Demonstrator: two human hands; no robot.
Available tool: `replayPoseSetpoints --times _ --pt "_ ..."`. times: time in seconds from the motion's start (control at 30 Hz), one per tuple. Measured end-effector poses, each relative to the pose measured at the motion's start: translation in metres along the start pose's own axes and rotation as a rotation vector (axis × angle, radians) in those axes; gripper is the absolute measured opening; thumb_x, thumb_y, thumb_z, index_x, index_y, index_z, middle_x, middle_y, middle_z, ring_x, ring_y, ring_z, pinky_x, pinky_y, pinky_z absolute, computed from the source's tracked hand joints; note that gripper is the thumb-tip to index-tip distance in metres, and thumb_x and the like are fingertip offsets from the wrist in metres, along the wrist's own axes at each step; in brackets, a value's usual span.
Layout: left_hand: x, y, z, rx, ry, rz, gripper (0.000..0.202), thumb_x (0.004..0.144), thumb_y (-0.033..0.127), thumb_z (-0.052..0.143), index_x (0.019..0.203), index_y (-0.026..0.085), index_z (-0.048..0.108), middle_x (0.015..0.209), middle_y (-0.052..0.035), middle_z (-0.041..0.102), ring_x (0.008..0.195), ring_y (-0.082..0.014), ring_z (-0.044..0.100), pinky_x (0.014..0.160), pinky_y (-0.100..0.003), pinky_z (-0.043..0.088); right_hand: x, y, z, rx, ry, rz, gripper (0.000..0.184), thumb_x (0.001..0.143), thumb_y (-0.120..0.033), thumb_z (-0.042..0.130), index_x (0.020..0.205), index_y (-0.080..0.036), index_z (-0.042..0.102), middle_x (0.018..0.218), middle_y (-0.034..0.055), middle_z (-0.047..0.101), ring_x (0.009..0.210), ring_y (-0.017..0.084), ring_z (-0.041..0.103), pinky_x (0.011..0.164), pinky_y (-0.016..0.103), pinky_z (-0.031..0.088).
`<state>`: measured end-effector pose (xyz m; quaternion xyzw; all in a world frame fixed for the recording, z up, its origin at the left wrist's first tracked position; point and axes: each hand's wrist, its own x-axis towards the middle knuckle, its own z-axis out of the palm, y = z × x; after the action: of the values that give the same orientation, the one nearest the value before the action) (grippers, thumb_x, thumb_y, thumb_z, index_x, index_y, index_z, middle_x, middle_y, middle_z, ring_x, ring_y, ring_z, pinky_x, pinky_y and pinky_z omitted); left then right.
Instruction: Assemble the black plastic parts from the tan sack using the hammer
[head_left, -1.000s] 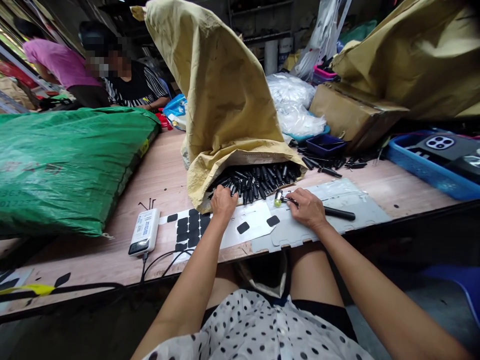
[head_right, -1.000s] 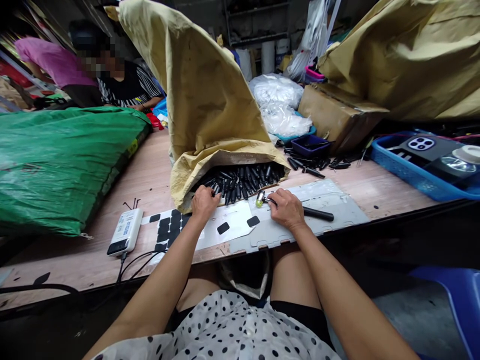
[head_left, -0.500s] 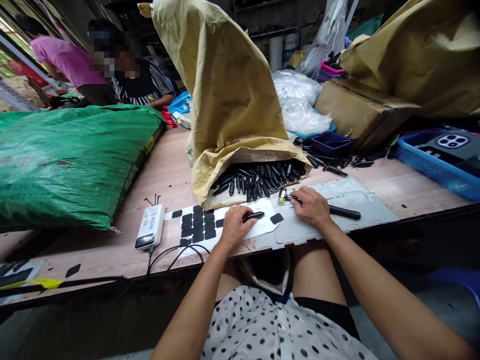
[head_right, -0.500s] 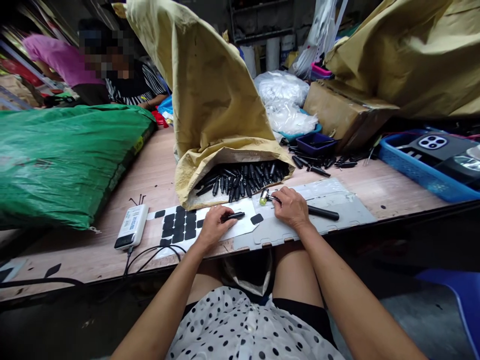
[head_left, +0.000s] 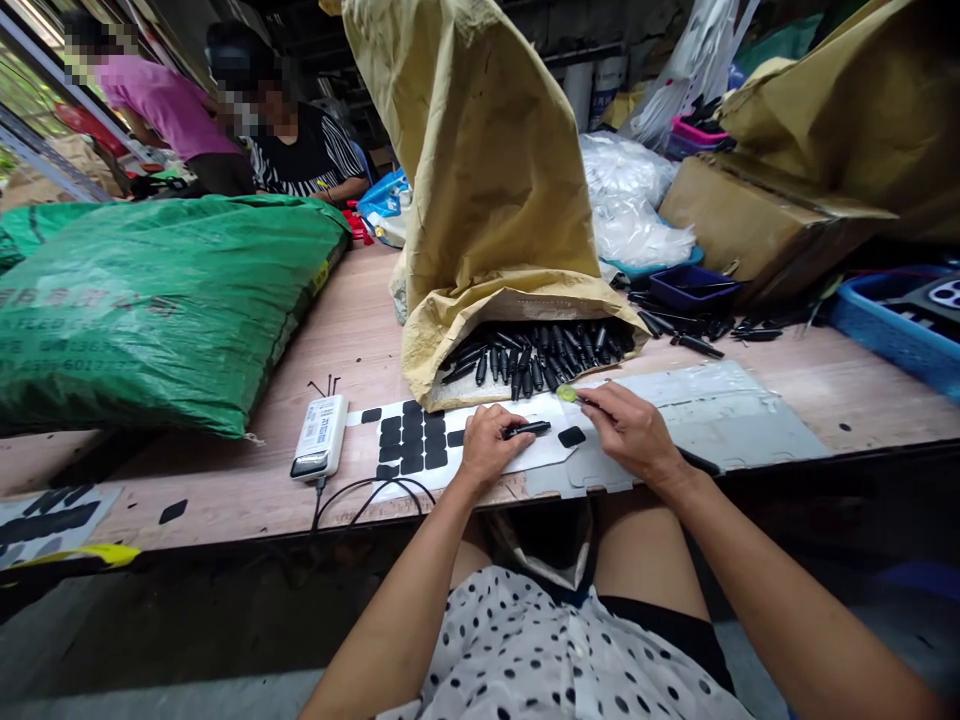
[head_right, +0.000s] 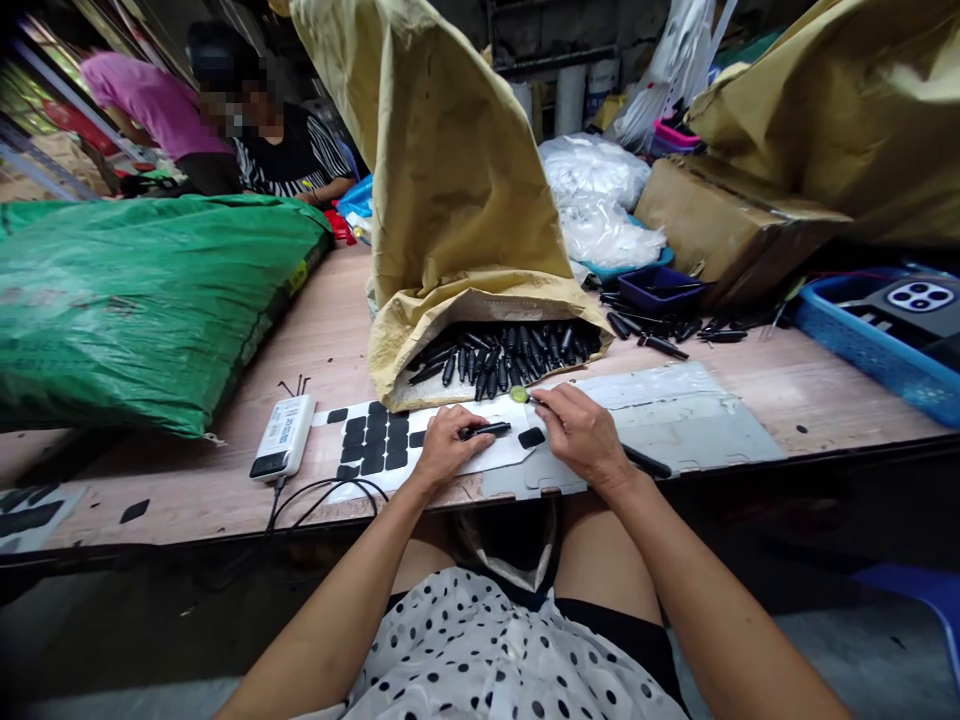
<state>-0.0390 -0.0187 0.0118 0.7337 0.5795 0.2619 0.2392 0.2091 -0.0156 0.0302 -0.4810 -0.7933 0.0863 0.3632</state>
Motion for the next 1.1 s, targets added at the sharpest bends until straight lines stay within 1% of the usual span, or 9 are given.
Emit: replayPoseSetpoints --times 0.13,0.23,0.3,0.43,0.63,0.77,0.87,0.97,1.1 --pt "0.000 -0.002 0.002 -0.008 0.008 0.010 0.019 0.080 0.035 0.080 0.098 0.027 0.079 0.092 -0.0003 0.071 0.096 -0.0210 0.057 0.089 -0.035 0.041 0.002 -0.035 0.006 0.084 -0.064 -0.038 0.029 0.100 -0.026 0.046 0.120 -0.026 0.067 0.099 0.0067 0.070 0.096 0.022 0.065 0.088 0.036 0.054" --pt "0.000 -0.003 0.002 -0.009 0.003 0.021 0.020 0.080 0.036 0.081 0.098 0.027 0.079 0.094 -0.0008 0.071 0.096 -0.0210 0.057 0.089 -0.035 0.041 0.001 -0.046 0.011 0.089 -0.050 -0.058 0.029 0.101 -0.025 0.045 0.121 -0.025 0.066 0.098 0.0067 0.069 0.097 0.022 0.065 0.089 0.034 0.053" --pt "0.000 -0.003 0.001 0.004 0.001 0.013 0.019 0.081 0.037 0.080 0.098 0.028 0.079 0.093 -0.0009 0.071 0.096 -0.0212 0.057 0.088 -0.035 0.042 -0.001 -0.047 0.015 0.049 -0.072 -0.060 0.029 0.100 -0.024 0.046 0.122 -0.026 0.066 0.099 0.0064 0.069 0.097 0.021 0.064 0.087 0.033 0.053" --pt "0.000 -0.002 0.001 0.025 -0.001 -0.005 0.020 0.082 0.037 0.078 0.100 0.030 0.079 0.091 -0.0004 0.071 0.096 -0.0215 0.058 0.089 -0.035 0.042 -0.003 -0.043 0.018 -0.058 -0.169 -0.039 0.028 0.099 -0.023 0.047 0.118 -0.028 0.067 0.096 0.0047 0.070 0.093 0.020 0.064 0.080 0.031 0.052" --pt "-0.001 0.000 0.001 -0.003 0.016 0.002 0.018 0.080 0.034 0.079 0.098 0.029 0.079 0.092 -0.0006 0.071 0.096 -0.0215 0.058 0.089 -0.035 0.043 -0.007 -0.037 0.011 -0.031 -0.096 -0.003 0.030 0.100 -0.024 0.045 0.121 -0.027 0.066 0.096 0.0059 0.069 0.096 0.021 0.065 0.086 0.033 0.052" --pt "-0.001 -0.001 0.001 -0.008 0.019 0.000 0.018 0.080 0.035 0.079 0.097 0.029 0.078 0.091 -0.0003 0.070 0.096 -0.0215 0.058 0.089 -0.036 0.043 -0.011 -0.030 0.008 -0.056 -0.140 0.030 0.028 0.098 -0.025 0.047 0.116 -0.027 0.068 0.096 0.0046 0.070 0.094 0.021 0.065 0.083 0.031 0.051" --pt "-0.001 0.000 0.000 -0.004 0.010 0.002 0.017 0.080 0.033 0.079 0.096 0.028 0.077 0.092 -0.0001 0.070 0.096 -0.0219 0.058 0.089 -0.036 0.042 -0.009 -0.017 0.004 -0.054 -0.084 0.080 0.027 0.097 -0.025 0.049 0.115 -0.026 0.069 0.098 0.0043 0.071 0.095 0.020 0.066 0.083 0.031 0.051" --pt "-0.001 0.000 0.000 -0.009 0.004 0.004 0.017 0.079 0.030 0.079 0.095 0.027 0.076 0.093 0.0001 0.070 0.097 -0.0218 0.058 0.089 -0.036 0.042 -0.006 0.004 -0.003 -0.071 -0.062 0.090 0.026 0.094 -0.023 0.052 0.112 -0.026 0.069 0.101 0.0043 0.072 0.098 0.021 0.066 0.086 0.032 0.051" --pt "-0.001 0.000 -0.001 -0.002 -0.007 -0.004 0.017 0.079 0.029 0.078 0.095 0.026 0.073 0.095 0.0004 0.070 0.097 -0.0222 0.058 0.089 -0.036 0.042 -0.006 0.038 -0.010 -0.135 -0.125 0.023 0.022 0.090 -0.022 0.056 0.105 -0.026 0.072 0.097 0.0041 0.071 0.096 0.022 0.065 0.086 0.034 0.050"
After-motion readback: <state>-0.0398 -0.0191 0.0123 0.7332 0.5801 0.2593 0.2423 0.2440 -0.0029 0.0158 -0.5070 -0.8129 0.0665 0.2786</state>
